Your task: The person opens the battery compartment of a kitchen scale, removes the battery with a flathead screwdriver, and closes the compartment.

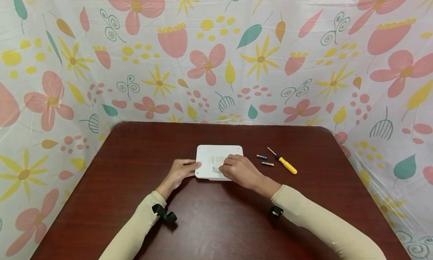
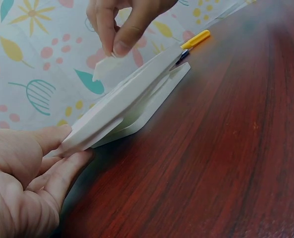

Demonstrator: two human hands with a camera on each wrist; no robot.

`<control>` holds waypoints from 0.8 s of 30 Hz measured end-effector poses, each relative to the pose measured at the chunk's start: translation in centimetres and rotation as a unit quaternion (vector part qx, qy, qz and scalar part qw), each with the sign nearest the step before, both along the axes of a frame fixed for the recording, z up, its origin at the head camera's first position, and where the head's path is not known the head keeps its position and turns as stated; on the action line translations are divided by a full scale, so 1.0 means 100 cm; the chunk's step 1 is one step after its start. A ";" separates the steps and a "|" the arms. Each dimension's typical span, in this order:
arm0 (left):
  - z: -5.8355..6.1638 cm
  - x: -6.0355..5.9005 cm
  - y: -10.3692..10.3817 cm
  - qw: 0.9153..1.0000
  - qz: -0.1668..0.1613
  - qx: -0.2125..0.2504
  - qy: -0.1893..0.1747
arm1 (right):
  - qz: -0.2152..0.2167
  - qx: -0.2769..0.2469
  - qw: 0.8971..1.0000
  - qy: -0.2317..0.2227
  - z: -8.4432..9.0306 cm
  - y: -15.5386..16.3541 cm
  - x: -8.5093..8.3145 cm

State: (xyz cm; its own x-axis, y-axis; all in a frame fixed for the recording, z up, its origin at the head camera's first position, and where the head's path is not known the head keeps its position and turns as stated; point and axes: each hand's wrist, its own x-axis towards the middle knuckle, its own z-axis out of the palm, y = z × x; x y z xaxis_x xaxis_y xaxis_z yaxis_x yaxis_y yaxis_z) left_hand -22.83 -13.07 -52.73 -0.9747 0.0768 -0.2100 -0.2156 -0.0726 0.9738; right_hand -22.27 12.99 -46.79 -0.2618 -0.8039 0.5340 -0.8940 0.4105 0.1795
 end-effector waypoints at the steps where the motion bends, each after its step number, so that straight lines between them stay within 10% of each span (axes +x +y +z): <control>1: 0.000 0.000 0.000 1.000 0.001 0.000 -0.001 | 0.002 0.003 1.000 0.004 -0.001 0.000 0.000; 24: 0.000 0.001 0.000 1.000 -0.003 -0.002 0.006 | -0.010 0.044 0.999 0.031 -0.016 -0.005 -0.001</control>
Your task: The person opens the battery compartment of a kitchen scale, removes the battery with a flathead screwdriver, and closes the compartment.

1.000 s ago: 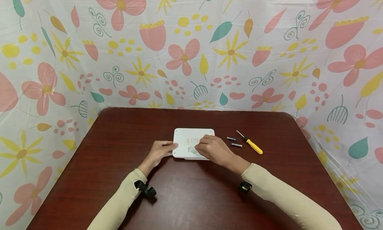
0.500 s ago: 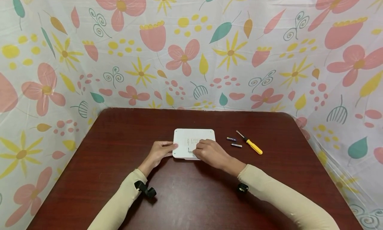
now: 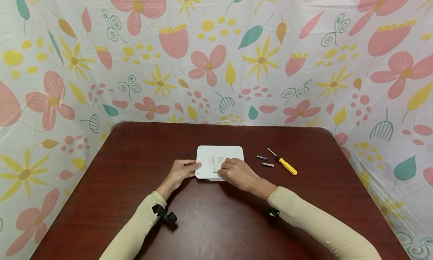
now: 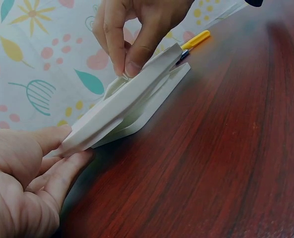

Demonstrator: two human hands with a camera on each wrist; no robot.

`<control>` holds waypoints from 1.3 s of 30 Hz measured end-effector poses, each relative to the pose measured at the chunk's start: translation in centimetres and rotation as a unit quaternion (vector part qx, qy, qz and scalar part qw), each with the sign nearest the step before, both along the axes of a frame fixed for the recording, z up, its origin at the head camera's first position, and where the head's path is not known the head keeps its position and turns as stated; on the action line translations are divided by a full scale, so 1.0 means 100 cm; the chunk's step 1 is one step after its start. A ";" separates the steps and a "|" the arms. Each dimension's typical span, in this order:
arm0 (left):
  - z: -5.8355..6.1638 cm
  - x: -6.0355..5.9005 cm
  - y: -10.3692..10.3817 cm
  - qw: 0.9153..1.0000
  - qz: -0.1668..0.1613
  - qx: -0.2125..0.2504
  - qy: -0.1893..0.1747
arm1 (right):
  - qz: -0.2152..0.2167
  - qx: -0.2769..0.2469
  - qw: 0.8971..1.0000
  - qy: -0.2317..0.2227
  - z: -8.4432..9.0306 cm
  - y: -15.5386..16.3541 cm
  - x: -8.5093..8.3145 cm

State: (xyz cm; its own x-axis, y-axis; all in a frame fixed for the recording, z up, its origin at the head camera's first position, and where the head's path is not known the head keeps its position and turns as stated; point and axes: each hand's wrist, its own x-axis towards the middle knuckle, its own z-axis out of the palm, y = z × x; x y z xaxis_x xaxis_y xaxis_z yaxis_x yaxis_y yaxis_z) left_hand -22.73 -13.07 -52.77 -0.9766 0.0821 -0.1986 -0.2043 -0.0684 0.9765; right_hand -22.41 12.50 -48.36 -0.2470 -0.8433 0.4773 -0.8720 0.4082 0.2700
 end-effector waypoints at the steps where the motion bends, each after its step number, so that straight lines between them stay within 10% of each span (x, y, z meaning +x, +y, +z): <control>1: 0.000 0.000 0.000 1.000 0.000 -0.001 -0.001 | 0.000 0.000 1.000 0.000 0.000 0.000 0.000; 39: 0.001 -0.001 0.000 1.000 0.000 -0.008 -0.003 | -0.014 0.014 0.996 -0.081 0.000 -0.001 0.001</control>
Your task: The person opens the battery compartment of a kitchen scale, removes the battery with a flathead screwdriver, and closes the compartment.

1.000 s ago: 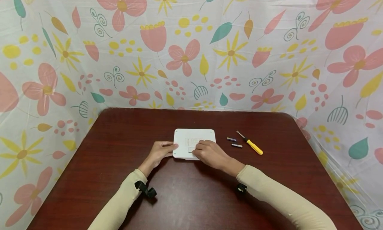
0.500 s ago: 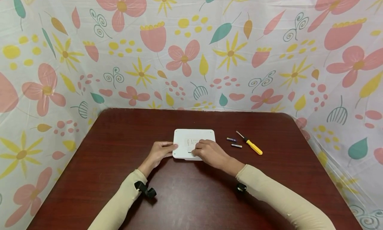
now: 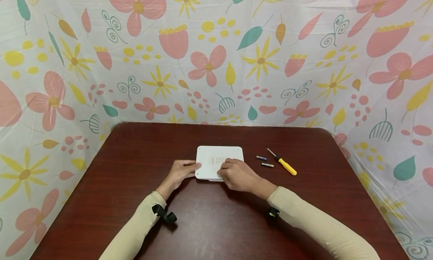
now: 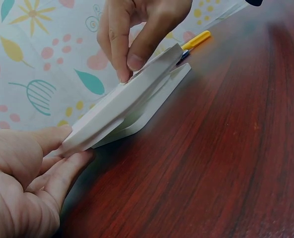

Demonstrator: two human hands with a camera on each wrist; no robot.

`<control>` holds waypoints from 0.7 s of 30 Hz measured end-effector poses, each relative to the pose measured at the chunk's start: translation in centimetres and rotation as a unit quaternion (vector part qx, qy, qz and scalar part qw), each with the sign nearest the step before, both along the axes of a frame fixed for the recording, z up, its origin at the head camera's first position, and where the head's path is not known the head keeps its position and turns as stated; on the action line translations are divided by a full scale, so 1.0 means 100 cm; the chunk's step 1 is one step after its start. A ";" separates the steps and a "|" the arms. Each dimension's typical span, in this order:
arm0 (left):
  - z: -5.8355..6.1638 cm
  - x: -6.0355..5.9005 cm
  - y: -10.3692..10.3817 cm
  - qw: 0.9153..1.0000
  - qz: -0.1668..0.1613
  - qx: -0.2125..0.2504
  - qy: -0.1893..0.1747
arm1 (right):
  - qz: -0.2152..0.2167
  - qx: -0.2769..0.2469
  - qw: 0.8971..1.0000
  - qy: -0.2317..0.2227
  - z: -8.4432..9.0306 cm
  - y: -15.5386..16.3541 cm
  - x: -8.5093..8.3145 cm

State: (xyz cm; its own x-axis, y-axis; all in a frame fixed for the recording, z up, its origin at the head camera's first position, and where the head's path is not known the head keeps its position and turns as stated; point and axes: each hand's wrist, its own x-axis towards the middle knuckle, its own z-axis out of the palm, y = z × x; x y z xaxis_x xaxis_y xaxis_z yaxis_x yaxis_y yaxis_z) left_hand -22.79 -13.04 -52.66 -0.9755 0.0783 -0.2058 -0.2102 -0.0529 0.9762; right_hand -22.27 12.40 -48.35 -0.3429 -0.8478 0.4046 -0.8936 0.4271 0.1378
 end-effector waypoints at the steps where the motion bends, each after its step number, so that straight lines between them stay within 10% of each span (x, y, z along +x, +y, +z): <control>1: 0.000 0.000 0.000 1.000 0.000 0.000 0.001 | -0.004 0.002 1.000 -0.007 0.000 0.000 0.001; 21: -0.002 -0.001 0.000 1.000 0.005 0.010 -0.002 | -0.060 -0.045 0.992 -0.101 0.005 0.011 0.004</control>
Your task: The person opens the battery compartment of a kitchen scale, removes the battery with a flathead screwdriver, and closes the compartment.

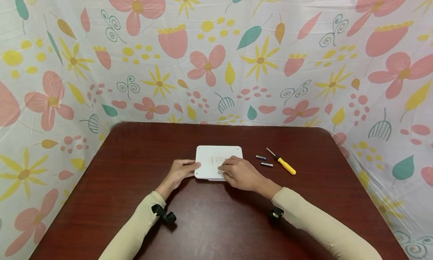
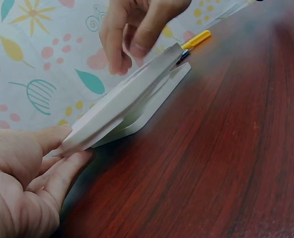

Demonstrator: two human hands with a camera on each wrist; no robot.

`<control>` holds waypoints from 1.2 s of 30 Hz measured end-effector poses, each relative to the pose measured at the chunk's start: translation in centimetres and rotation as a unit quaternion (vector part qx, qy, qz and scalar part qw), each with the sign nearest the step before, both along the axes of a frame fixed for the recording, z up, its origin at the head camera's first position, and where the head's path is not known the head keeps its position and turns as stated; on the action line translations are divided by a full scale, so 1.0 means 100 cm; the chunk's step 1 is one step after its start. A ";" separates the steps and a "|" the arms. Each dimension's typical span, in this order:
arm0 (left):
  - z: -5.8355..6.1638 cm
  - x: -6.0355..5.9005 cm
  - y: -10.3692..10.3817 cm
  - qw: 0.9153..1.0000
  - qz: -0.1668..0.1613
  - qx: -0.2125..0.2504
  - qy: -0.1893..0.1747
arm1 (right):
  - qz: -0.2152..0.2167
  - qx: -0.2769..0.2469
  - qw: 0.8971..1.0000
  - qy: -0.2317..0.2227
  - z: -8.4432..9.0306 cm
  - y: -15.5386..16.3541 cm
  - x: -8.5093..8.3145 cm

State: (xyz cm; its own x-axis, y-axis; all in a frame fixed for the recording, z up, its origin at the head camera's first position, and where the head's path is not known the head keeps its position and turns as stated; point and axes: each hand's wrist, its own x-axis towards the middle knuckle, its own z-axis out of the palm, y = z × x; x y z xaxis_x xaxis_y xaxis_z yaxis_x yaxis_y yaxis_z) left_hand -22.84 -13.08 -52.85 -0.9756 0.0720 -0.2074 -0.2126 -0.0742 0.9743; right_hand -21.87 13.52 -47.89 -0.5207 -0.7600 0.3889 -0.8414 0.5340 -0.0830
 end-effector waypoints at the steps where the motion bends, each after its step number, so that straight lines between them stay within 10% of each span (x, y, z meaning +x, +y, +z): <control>1: 0.000 0.000 0.000 1.000 0.000 -0.001 0.000 | -0.008 -0.002 1.000 -0.007 0.002 0.002 0.000; 16: 0.001 0.001 0.000 1.000 -0.002 -0.001 -0.002 | -0.141 -0.103 0.975 -0.137 0.021 0.037 -0.015; 24: 0.003 0.001 0.001 1.000 -0.004 -0.004 0.001 | -0.282 -0.138 0.913 -0.261 0.017 0.056 -0.022; 36: 0.003 0.002 0.000 1.000 -0.009 -0.008 0.002 | -0.314 -0.137 0.842 -0.418 0.004 0.061 -0.023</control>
